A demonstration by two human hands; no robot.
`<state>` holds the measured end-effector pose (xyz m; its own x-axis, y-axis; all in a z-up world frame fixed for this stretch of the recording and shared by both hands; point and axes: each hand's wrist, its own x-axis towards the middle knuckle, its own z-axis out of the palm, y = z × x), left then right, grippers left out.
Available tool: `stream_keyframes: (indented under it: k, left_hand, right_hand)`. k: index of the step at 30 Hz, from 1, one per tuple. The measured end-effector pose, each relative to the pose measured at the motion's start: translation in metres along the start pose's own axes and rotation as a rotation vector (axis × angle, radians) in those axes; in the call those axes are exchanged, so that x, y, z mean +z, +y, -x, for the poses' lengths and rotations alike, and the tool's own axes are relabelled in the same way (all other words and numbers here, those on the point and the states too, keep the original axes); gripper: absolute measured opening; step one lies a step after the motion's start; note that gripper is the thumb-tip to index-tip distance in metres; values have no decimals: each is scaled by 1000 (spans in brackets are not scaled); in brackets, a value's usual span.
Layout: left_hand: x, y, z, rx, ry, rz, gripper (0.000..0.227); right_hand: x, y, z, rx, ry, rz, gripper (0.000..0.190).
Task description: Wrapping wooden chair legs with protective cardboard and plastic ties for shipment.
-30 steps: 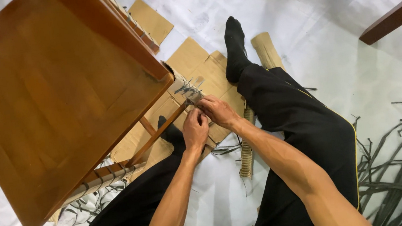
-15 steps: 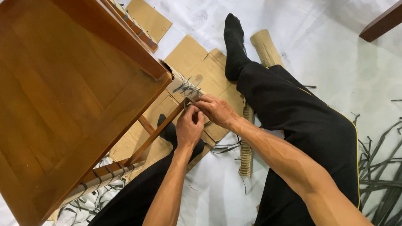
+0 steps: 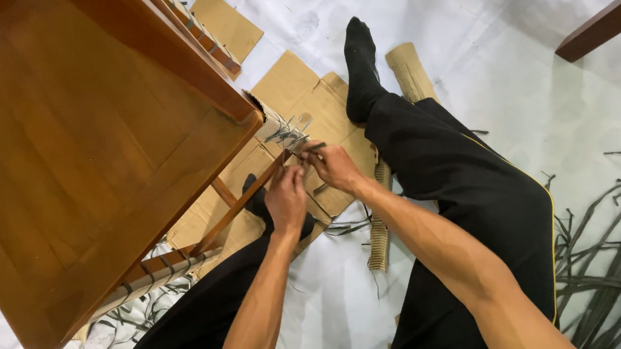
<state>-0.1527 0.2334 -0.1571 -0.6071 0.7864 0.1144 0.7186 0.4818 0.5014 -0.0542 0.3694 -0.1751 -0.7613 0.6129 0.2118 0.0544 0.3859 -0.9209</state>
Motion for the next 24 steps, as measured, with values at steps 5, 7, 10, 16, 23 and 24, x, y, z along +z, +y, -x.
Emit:
stream_keyframes:
  k: [5,7,10,16,23,24]
  left_hand:
    - [-5,11,5,130,-51,-122,8]
    - [19,-13,1,78,-70,-59,11]
    - [6,3,-11,-4,-135,32,24]
    - [48,-14,-37,-2,-184,-170,27]
    - [44,18,-39,-358,-136,-55,35]
    - [48,16,-41,-359,-134,-55,35]
  right_hand:
    - [-16,2,-14,-33,-327,195,6]
    - [-19,12,-16,9,-344,213,7]
    - [-27,13,-16,55,-346,230,9]
    - [-23,14,-9,-23,-240,307,10]
    - [-11,26,-1,-166,-48,455,10]
    - [-13,24,0,-168,-49,454,10]
